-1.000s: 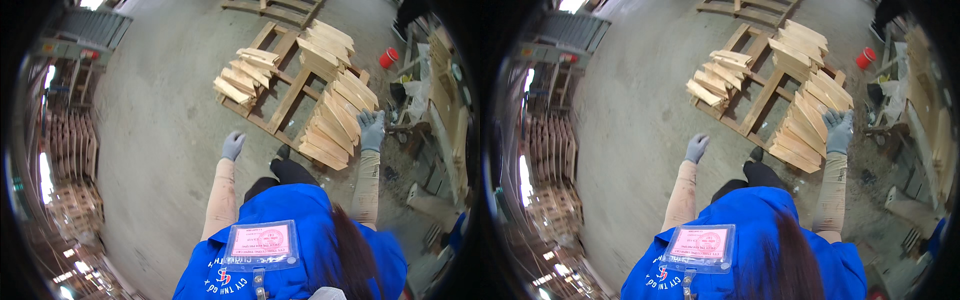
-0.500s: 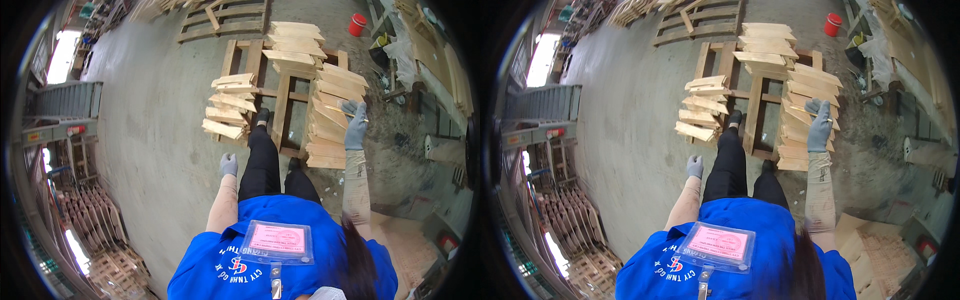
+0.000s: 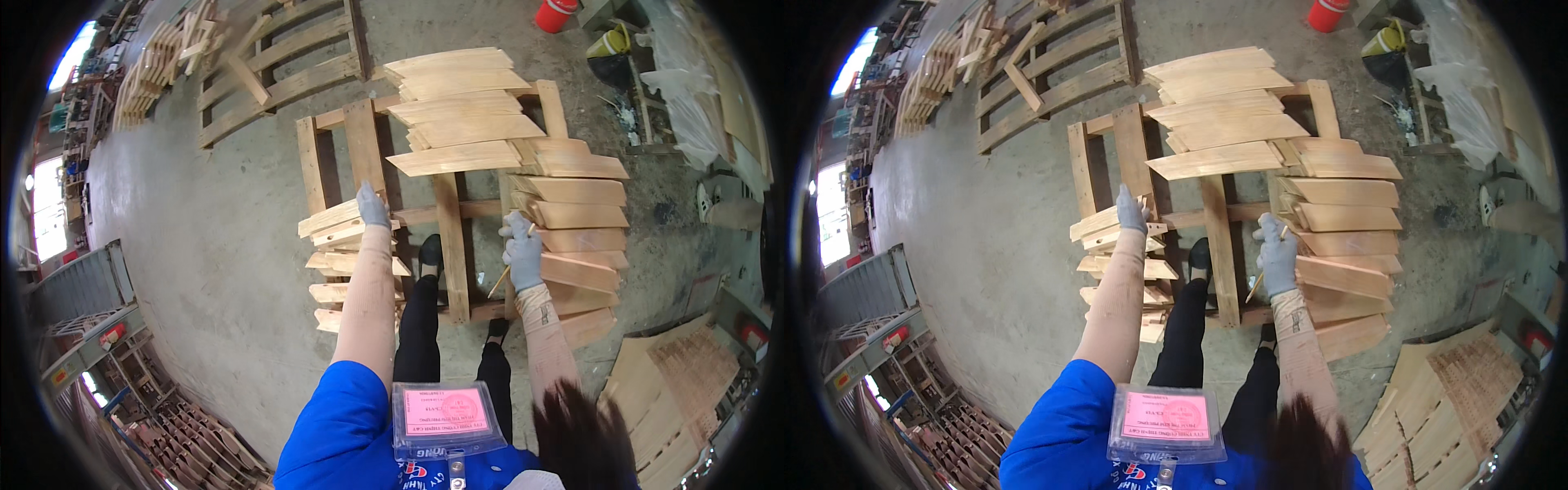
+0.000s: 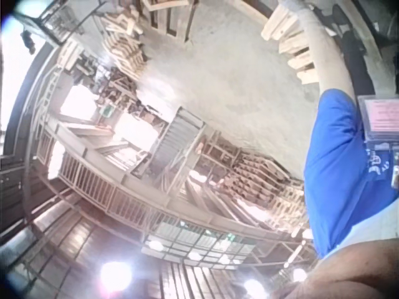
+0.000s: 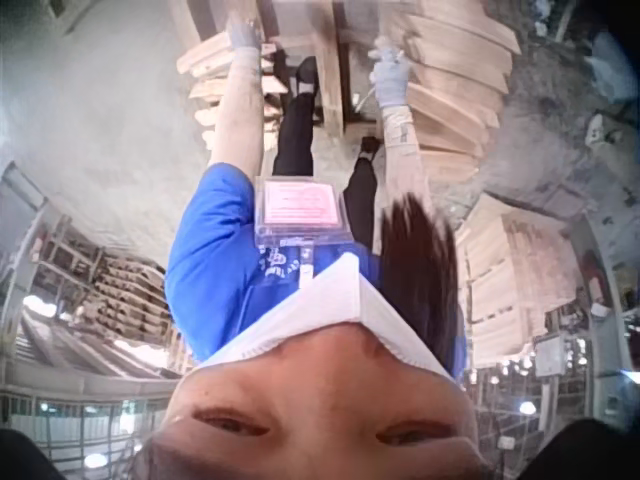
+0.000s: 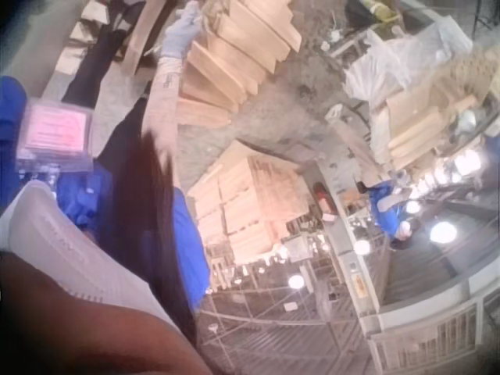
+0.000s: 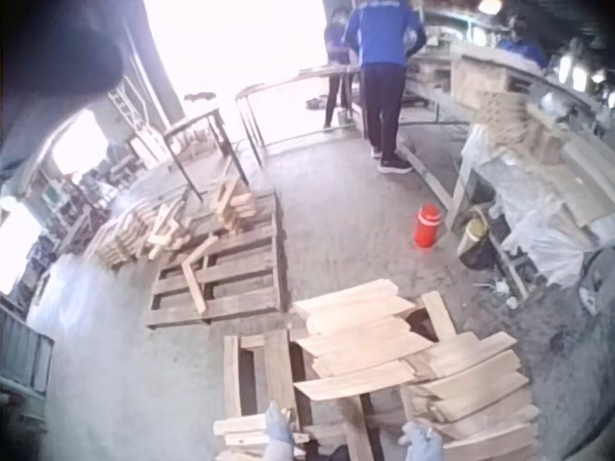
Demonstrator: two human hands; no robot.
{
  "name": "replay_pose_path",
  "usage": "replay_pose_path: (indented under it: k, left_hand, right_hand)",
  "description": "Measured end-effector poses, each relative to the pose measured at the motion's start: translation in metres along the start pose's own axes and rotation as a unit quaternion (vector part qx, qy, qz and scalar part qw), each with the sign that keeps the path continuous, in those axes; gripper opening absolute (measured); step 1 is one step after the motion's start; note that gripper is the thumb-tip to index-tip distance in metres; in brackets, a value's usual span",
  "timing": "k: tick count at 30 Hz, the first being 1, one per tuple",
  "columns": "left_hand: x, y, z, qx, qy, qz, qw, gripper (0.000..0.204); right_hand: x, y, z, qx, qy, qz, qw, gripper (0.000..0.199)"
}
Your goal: The person repeatedly picks up wooden planks with holes, dips a brush into a container of white glue, and applies the glue to the holes and edges of each plank. After coating, the person places the plank on a nearby stack and repeats the process with the next piece.
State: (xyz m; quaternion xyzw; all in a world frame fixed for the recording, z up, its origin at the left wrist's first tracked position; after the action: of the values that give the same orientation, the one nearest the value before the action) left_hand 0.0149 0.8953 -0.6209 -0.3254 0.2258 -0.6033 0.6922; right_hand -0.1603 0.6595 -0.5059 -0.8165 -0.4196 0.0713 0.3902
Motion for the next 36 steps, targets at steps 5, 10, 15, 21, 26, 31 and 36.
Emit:
replay_pose_path:
  k: [5,10,15,21,26,31,36]
  left_hand:
    - [0.033,0.101,-0.01,0.038,-0.094,-0.171,0.98,0.086]
    - [0.098,0.086,-0.019,0.008,-0.164,-0.228,0.96,0.086]
    - [0.042,0.16,0.004,-0.039,-0.058,-0.168,0.983,0.039]
    - [0.057,0.184,-0.004,0.31,0.547,-0.323,0.707,0.031]
    - [0.058,0.188,-0.024,0.009,0.253,-0.347,0.903,0.037]
    - [0.036,0.203,-0.007,-0.038,0.386,-0.466,0.795,0.038]
    - [0.071,0.199,0.004,0.103,0.595,-0.559,0.568,0.035]
  right_hand:
    - [0.039,0.1,0.049,0.085,0.006,-0.038,0.996,0.061]
    - [0.038,0.152,0.068,0.107,0.046,-0.025,0.993,0.077]
    - [0.069,0.171,0.056,0.084,0.088,-0.014,0.993,0.053]
    - [0.054,0.184,0.068,0.052,0.109,0.002,0.993,0.043]
    - [0.041,0.184,0.074,0.035,0.129,0.015,0.991,0.04]
    - [0.049,0.176,0.082,0.046,0.156,0.002,0.987,0.046]
    - [0.043,0.176,0.096,0.042,0.193,0.037,0.98,0.055]
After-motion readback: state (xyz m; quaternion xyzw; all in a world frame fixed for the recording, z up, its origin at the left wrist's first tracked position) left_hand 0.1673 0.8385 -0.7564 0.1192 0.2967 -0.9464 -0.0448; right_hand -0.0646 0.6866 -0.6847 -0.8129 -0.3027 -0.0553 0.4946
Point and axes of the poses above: each hand's wrist, its own y-axis towards the middle knuckle, its own x-axis out of the palm, z = x × y, the point moved 3 cm from there along y, towards the middle knuckle, and after that the axes turned 14 degrees about -z, right-handed, at the moved point
